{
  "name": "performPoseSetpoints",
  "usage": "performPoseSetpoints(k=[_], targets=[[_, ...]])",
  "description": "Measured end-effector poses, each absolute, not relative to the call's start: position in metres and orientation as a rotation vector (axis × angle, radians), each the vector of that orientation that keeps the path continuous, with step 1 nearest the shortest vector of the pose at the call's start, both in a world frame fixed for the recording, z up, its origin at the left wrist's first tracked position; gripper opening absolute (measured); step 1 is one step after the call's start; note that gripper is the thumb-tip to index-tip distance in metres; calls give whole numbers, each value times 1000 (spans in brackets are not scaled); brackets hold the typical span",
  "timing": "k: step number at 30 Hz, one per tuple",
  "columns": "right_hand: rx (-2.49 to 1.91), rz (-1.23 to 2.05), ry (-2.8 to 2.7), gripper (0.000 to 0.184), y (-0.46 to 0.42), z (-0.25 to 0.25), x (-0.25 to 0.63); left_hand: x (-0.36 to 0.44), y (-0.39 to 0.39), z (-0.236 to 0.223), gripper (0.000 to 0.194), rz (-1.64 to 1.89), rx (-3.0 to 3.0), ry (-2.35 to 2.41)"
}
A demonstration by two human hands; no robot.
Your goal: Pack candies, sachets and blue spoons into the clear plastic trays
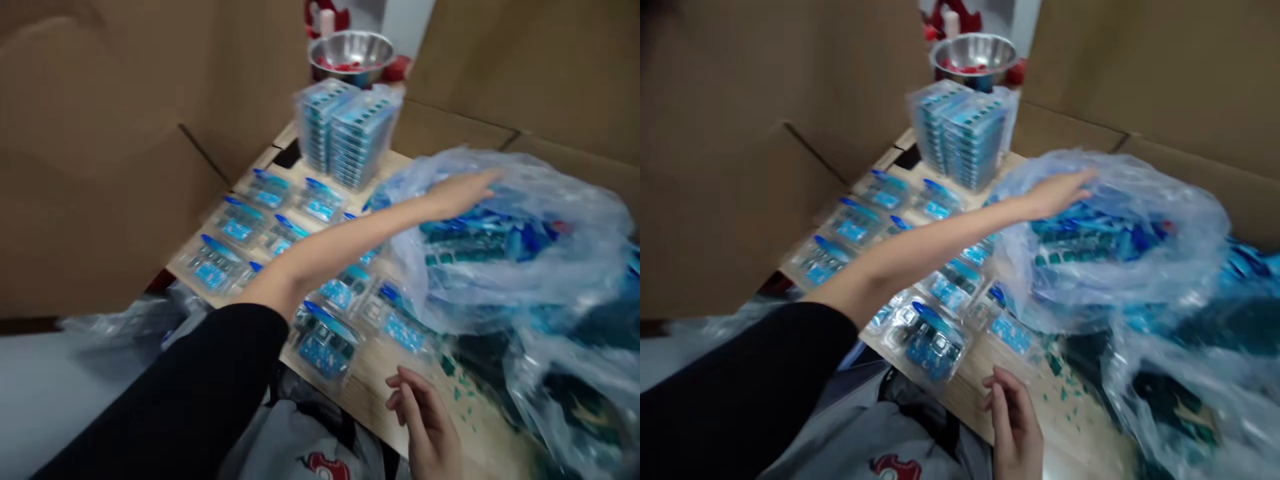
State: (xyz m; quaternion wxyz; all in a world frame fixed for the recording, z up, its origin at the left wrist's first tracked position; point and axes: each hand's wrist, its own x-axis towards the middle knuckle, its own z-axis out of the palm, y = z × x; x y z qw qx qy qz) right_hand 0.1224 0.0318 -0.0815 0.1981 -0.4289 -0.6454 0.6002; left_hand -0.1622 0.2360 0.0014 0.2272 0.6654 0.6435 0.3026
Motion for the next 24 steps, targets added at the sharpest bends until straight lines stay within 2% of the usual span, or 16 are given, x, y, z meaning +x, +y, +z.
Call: performPoseSetpoints(k=[3,7,13,19,22,24], targets=[[-1247,1655,-1659,25,21,-82,122,-165,222,15,52,1136,1835,1733],[-1283,1648,-1616,22,17,-87,127,-176,177,38,45,1414,1491,1634],[-1258,1612,-1689,19,29,-88,127,-201,148,46,40,1499,1131,1656],[-1250,1567,-1818,21,31,-83,117,-194,143,56,56,1598,1261,1382],[-1271,1587,-1719,20,31,-81,114,-185,96,62,46,1663,1251,1273],[-1233,1658,-1644,21,32,-76,109,-174,52,54,19,1704,1032,1224]])
